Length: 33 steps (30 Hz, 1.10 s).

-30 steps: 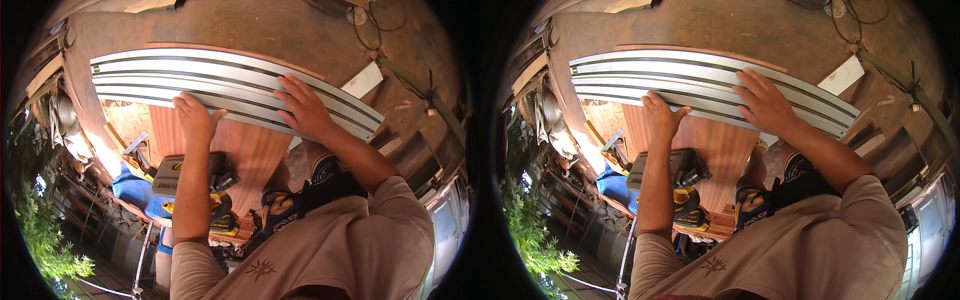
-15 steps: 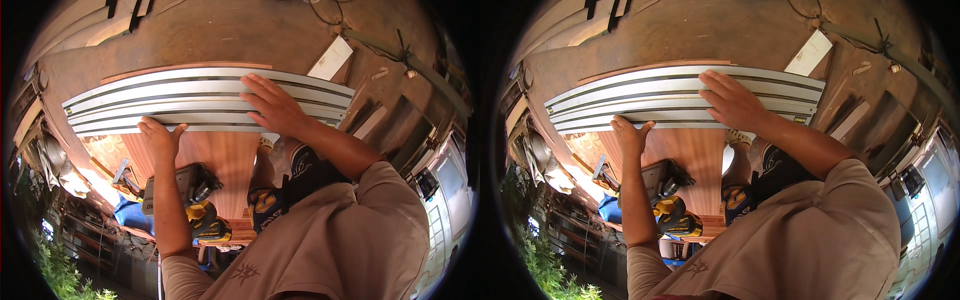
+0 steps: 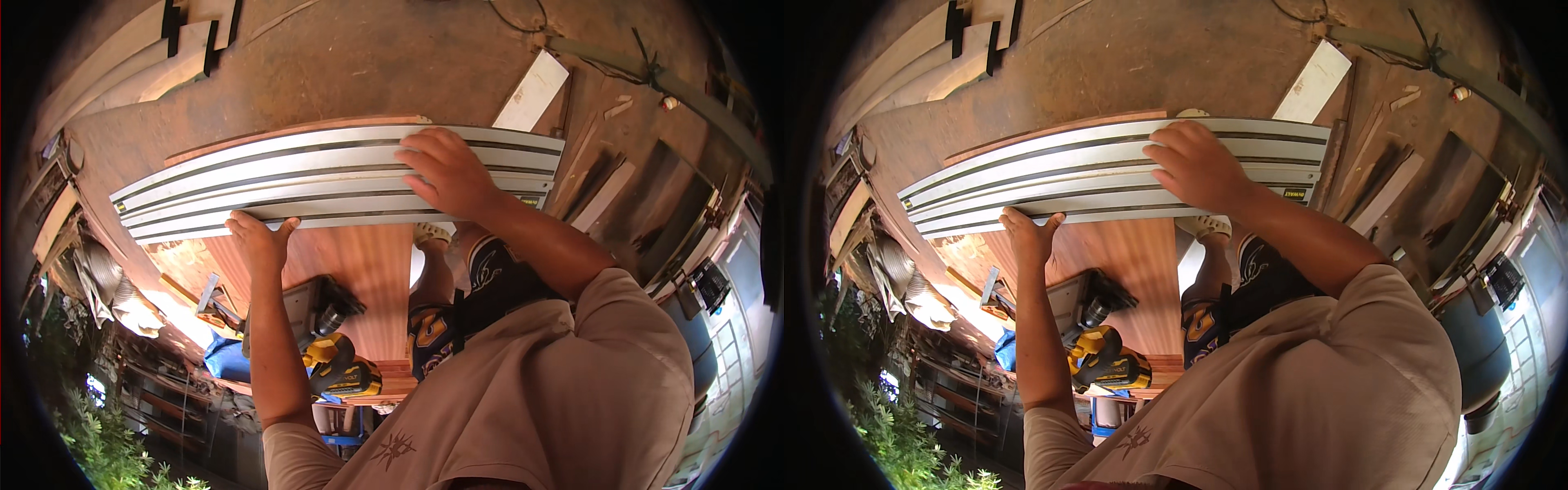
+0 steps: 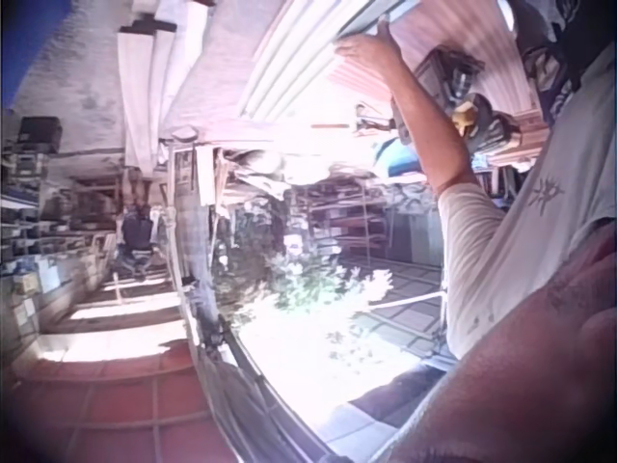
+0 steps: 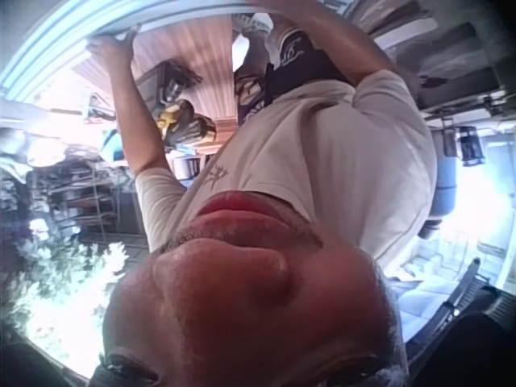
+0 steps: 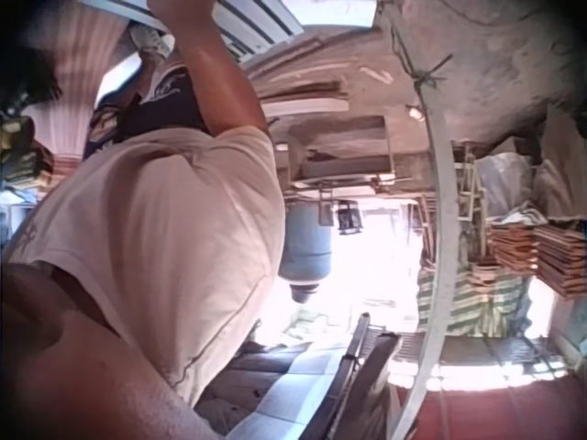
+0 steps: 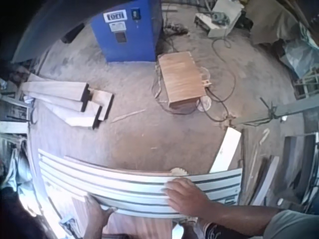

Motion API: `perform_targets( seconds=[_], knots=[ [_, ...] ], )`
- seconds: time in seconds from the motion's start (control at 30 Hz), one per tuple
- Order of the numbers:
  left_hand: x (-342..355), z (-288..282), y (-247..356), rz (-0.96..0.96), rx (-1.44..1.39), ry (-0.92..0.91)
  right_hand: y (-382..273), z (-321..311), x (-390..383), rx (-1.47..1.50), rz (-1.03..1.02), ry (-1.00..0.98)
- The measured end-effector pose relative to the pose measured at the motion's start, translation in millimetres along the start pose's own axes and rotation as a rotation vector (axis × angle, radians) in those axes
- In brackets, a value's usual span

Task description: Saw a wooden board using a circular saw and a guide rail.

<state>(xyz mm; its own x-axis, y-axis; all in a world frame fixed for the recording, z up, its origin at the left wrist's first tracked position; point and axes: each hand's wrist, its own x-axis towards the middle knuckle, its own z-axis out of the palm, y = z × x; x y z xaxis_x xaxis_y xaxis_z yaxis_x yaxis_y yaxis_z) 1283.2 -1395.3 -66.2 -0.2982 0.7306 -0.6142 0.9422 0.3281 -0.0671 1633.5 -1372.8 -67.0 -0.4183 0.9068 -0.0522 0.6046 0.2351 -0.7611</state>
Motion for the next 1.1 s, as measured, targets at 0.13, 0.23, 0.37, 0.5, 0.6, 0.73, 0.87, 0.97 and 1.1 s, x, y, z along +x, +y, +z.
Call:
perform_targets(
  seconds=[0.13, 0.23, 0.37, 0.5, 0.6, 0.73, 0.87, 0.97, 1.1],
  knots=[
    [-1, -1, 1, -0.007, 0.012, 0.001, 19, -16, 4, -0.095, 0.054, 0.063],
    [-1, -1, 2, 0.001, 0.012, 0.001, 29, -21, 11, -0.038, 0.187, -0.025],
    [-1, -2, 2, 0.011, 0.023, 0.015, 32, -20, 22, -0.023, 0.19, -0.097],
    [-1, 0, -1, 0.021, 0.019, 0.046, 8, -12, 23, 0.109, -0.033, -0.05],
    [-1, 5, -3, 0.011, 0.016, 0.075, -34, 2, 14, 0.303, -0.171, -0.226],
    [0, 0, -1, -0.035, -0.014, 0.028, -104, 27, -8, 0.388, -0.371, -0.502],
    [-15, -44, -4, -0.11, -0.145, -0.112, -164, 50, -30, 0.363, -0.503, -0.604],
    [-67, -90, -23, -0.065, -0.398, 0.018, -208, 69, -42, 0.362, -0.551, -0.56],
    [-193, -123, -79, 0.164, -0.662, 0.559, -269, 103, -45, 0.3, -0.552, -0.753]
  ],
)
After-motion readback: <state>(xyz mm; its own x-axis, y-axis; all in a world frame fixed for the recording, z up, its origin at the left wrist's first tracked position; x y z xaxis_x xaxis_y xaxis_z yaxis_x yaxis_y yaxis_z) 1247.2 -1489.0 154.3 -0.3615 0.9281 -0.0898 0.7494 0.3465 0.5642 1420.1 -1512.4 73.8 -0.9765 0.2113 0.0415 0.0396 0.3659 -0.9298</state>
